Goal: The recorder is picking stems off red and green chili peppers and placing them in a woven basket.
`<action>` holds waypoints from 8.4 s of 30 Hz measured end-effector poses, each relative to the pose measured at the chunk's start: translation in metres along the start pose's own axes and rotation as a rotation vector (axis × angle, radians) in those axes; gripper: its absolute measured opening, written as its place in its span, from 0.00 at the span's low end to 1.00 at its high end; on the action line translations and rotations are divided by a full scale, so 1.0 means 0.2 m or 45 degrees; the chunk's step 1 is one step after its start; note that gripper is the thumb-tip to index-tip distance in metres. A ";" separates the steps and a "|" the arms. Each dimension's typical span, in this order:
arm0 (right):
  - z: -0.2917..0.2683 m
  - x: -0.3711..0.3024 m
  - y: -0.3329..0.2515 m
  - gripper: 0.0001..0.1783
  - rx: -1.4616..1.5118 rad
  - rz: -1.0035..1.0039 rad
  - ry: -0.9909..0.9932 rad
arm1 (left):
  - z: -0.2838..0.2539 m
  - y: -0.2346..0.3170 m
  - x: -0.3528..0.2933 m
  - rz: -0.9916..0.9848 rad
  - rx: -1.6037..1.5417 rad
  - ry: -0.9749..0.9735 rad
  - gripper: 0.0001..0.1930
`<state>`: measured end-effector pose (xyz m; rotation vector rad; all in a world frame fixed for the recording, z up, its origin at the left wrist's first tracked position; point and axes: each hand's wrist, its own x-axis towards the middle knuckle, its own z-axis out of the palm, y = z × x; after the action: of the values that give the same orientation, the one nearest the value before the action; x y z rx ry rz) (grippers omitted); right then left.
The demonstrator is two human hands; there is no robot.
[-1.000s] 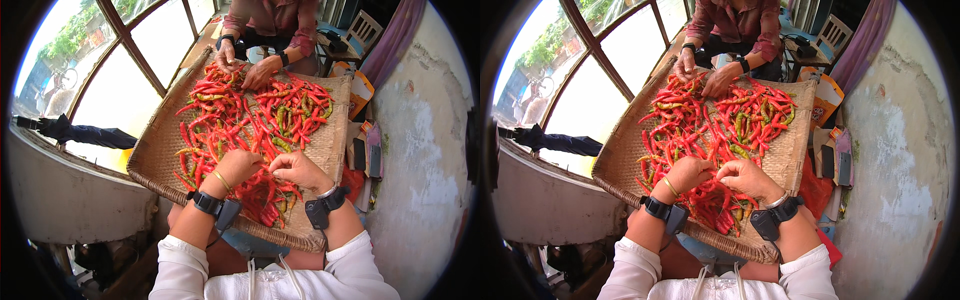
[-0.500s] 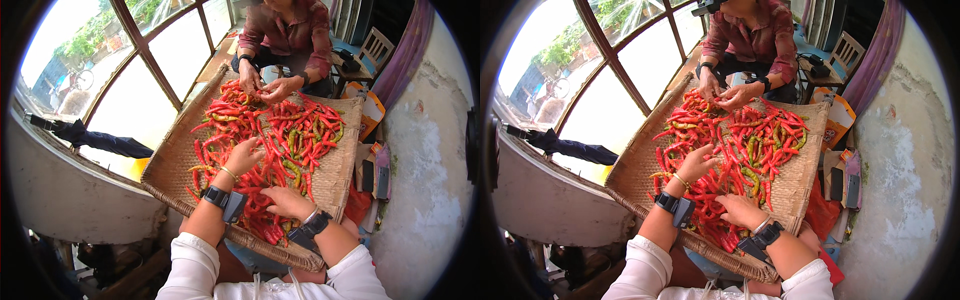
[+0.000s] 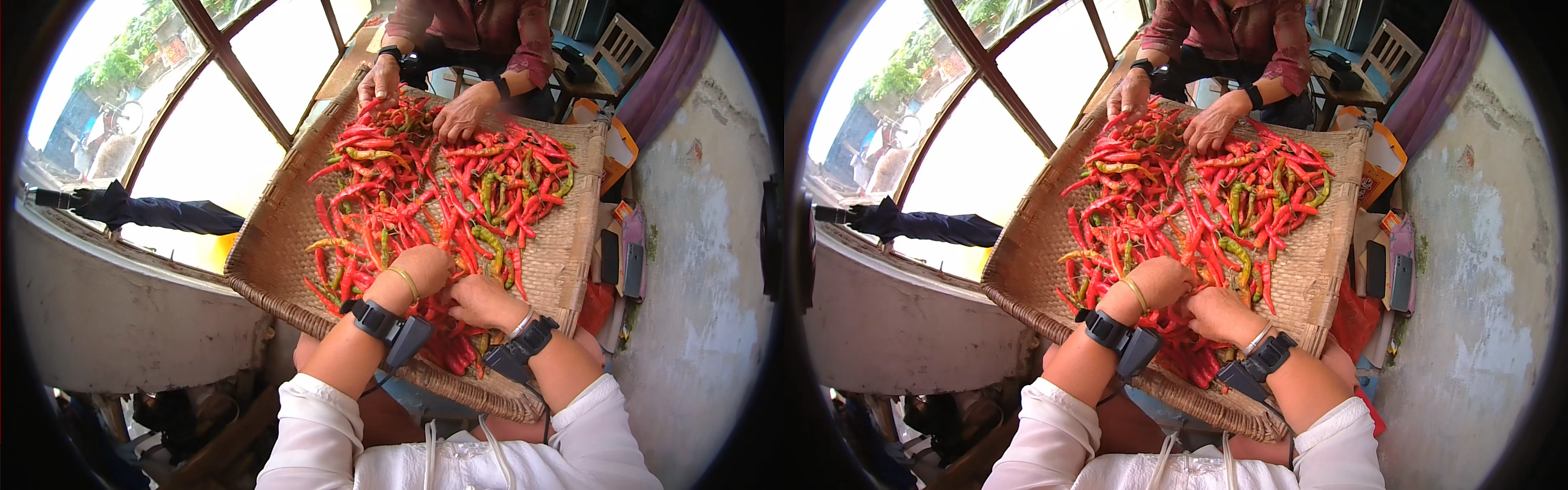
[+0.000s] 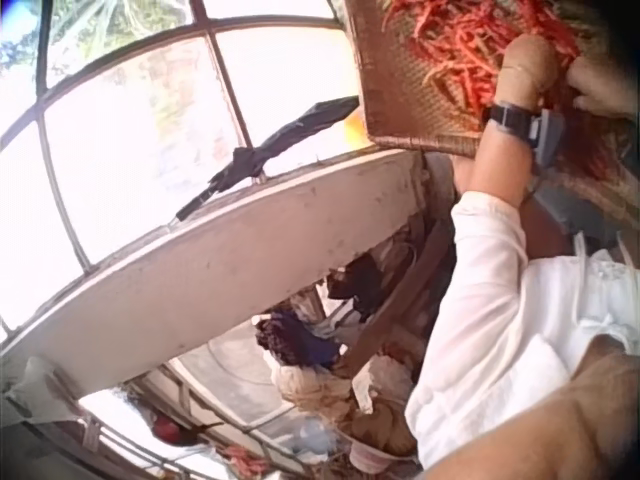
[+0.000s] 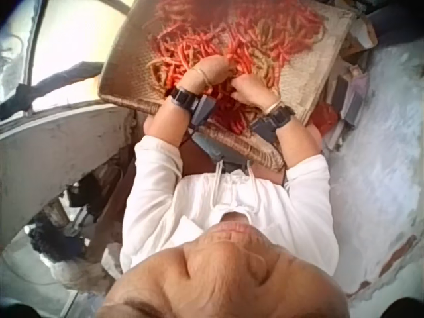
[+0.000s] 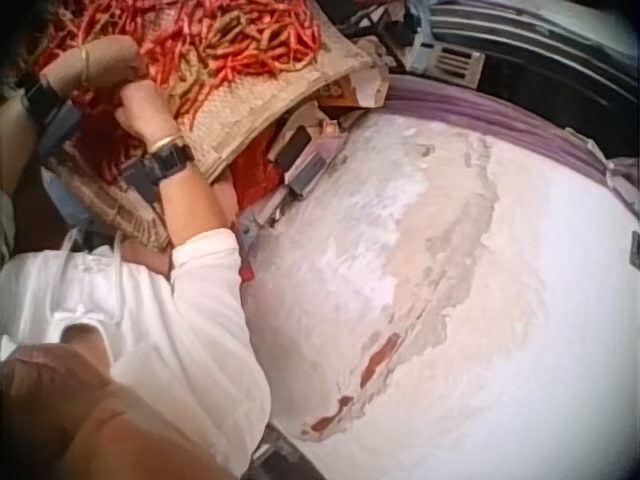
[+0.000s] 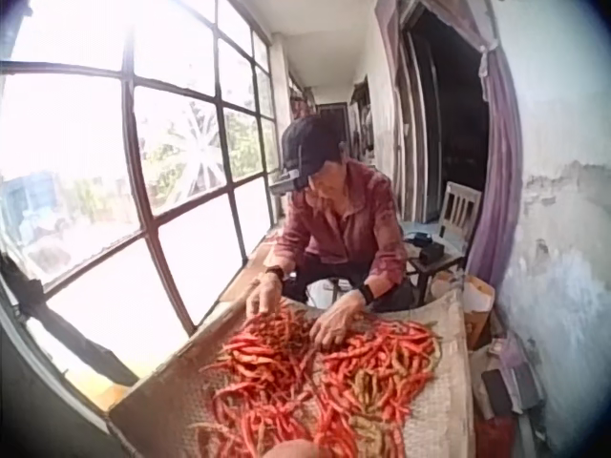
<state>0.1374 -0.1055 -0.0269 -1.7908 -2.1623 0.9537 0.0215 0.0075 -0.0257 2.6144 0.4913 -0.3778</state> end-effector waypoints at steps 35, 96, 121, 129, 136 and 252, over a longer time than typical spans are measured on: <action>-0.25 -0.05 0.07 0.09 1.242 0.258 0.415 | -0.20 0.03 -0.09 -0.117 -1.364 0.411 0.19; -0.13 0.03 0.16 0.14 0.600 0.377 0.578 | -0.01 -0.08 0.10 -0.358 -0.360 0.343 0.16; -0.28 -0.02 0.19 0.12 1.433 0.339 0.548 | 0.02 -0.13 0.12 -0.303 -0.716 0.519 0.22; -0.27 0.00 0.16 0.21 1.363 0.414 0.670 | 0.04 -0.08 0.11 -0.238 -0.475 0.291 0.17; -0.22 0.03 0.15 0.17 1.068 0.407 0.390 | 0.06 -0.08 0.12 -0.235 -0.373 0.244 0.15; -0.25 0.02 0.18 0.22 1.298 0.246 0.909 | -0.06 0.03 -0.10 -0.148 -1.766 0.679 0.04</action>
<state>0.1921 -0.0805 -0.0099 -1.4468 -0.8217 0.9671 0.0087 0.0024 -0.0071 1.2812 0.7141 0.5089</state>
